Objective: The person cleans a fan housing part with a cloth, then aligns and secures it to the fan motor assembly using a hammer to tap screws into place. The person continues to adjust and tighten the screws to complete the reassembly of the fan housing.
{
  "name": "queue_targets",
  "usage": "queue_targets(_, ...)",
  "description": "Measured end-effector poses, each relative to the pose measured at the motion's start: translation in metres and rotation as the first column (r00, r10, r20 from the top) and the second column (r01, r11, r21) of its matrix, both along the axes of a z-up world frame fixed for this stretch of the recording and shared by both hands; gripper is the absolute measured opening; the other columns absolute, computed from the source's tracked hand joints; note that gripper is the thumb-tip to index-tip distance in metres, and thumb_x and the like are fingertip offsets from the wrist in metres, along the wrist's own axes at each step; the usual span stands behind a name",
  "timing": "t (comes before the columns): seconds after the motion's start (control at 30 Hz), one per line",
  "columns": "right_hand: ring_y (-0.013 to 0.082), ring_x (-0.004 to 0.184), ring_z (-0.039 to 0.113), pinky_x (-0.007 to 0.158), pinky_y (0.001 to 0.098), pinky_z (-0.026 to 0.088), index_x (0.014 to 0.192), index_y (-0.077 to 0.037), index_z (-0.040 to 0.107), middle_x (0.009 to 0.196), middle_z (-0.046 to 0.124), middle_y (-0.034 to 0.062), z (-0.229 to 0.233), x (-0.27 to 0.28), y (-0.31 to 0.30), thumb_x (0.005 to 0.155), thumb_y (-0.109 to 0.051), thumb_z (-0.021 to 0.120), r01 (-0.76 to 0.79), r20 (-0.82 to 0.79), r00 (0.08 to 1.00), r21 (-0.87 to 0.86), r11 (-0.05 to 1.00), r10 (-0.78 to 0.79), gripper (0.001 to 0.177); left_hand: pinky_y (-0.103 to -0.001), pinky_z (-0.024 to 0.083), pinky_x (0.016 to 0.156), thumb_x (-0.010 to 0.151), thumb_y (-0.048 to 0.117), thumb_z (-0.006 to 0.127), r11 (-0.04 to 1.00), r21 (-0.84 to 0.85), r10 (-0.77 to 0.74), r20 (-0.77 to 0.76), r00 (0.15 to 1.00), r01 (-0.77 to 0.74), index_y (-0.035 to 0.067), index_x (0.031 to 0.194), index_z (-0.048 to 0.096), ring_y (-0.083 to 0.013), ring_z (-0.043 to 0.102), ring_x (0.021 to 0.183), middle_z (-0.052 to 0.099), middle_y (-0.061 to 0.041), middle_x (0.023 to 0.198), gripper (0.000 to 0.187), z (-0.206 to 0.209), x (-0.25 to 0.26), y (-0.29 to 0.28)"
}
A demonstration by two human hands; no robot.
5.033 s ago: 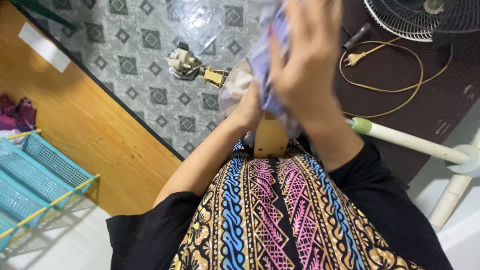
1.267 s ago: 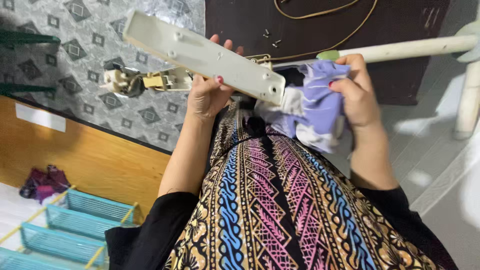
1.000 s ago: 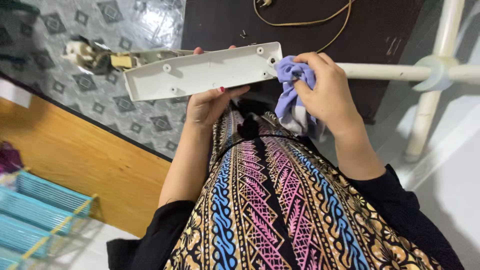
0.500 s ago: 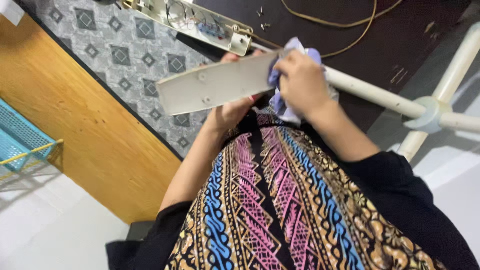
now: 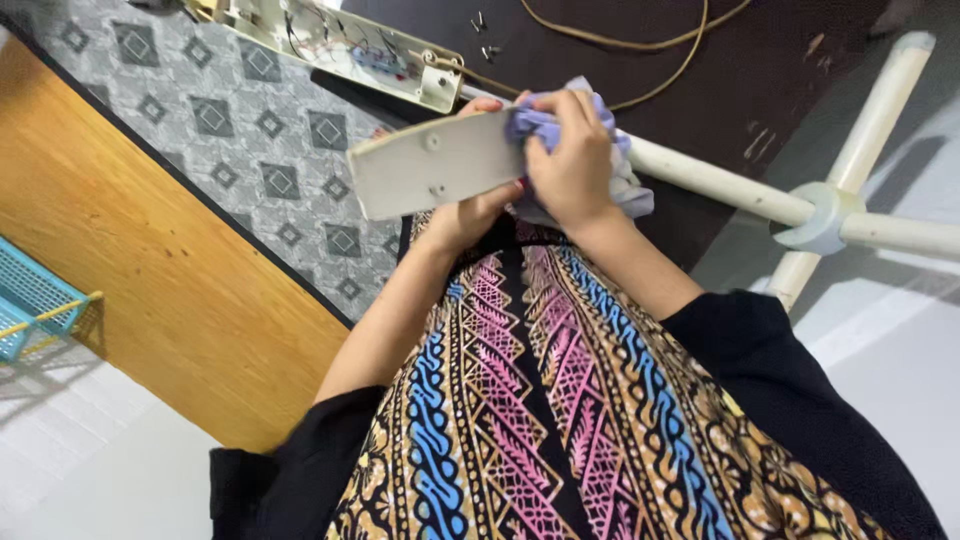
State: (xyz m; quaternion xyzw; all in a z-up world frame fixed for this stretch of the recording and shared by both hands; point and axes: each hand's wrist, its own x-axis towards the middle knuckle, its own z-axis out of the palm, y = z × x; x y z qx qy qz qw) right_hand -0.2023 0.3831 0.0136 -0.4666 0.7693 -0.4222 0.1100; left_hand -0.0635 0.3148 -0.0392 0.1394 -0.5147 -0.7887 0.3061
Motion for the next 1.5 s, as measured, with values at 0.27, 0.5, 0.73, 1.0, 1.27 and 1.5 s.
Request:
queue_targets(0.27,0.0338,0.106,0.065,0.091,0.0413,0.053,0.114,0.003,0.06,0.114,0.058,0.0151,-0.025,0.005,-0.023,0.084,-0.004,0.077,-0.095,0.109,0.989,-0.05,0.994,0.1,0.035,-0.042,0.039,0.125,0.082,-0.001,0.073,0.925,0.372,-0.052,-0.082,0.995,0.079,0.014,0.163,0.024,-0.0275,0.046,0.143,0.044,-0.012,0.15,0.096,-0.009,0.002,-0.028)
queue_targets(0.5,0.0333,0.102,0.07,0.091,0.0415,0.056,0.112,0.0,0.074,0.11,0.069,0.0188,0.001,-0.057,0.023,0.077,-0.008,0.08,-0.199,0.043,0.98,0.108,0.974,0.195,0.037,-0.059,0.055,0.106,0.101,0.023,0.056,0.702,0.708,0.131,-0.034,0.991,-0.069,0.019,0.161,0.021,-0.0387,0.057,0.133,0.047,-0.02,0.15,0.07,-0.015,0.023,-0.052)
queue_targets(0.73,0.0252,0.096,0.074,0.087,0.0331,0.058,0.111,0.003,0.073,0.109,0.076,0.0157,0.047,-0.117,0.078,0.083,0.0,0.081,-0.077,0.044,0.996,0.056,0.995,0.074,0.029,-0.056,0.052,0.105,0.108,0.018,0.051,0.596,0.737,0.29,0.173,0.941,-0.319,-0.007,0.149,0.035,-0.0412,0.06,0.132,0.054,-0.03,0.142,0.05,-0.057,0.05,-0.066)
queue_targets(1.0,0.0178,0.117,0.061,0.1,0.0333,0.05,0.111,-0.002,0.067,0.117,0.065,0.0115,0.0,-0.062,-0.029,0.073,-0.007,0.081,-0.346,0.251,0.909,0.015,0.938,0.332,0.041,-0.06,0.052,0.101,0.104,0.023,0.053,0.554,0.784,0.357,0.079,0.931,-0.279,-0.006,0.142,0.039,-0.0405,0.06,0.128,0.057,-0.027,0.138,0.05,-0.068,0.047,-0.057)
queue_targets(1.27,0.0085,0.09,0.073,0.081,0.0275,0.061,0.113,0.0,0.072,0.098,0.078,0.0027,-0.04,-0.069,-0.025,0.092,-0.011,0.083,-0.32,0.394,0.882,0.102,0.942,0.258,0.026,-0.053,0.052,0.109,0.101,0.022,0.062,0.554,0.801,0.352,0.023,0.936,-0.228,0.0,0.137,0.049,-0.0334,0.063,0.125,0.062,-0.018,0.133,0.044,-0.059,0.029,-0.021)
queue_targets(1.5,0.0211,0.087,0.076,0.076,0.0331,0.059,0.111,0.001,0.072,0.095,0.077,0.0148,-0.059,-0.048,-0.024,0.09,-0.003,0.074,-0.303,0.195,0.937,0.042,0.952,0.29,0.021,-0.046,0.055,0.1,0.099,0.004,0.069,0.599,0.775,0.274,0.038,0.961,-0.201,-0.002,0.13,0.053,-0.0279,0.067,0.111,0.065,-0.014,0.12,0.036,-0.078,0.006,0.005)
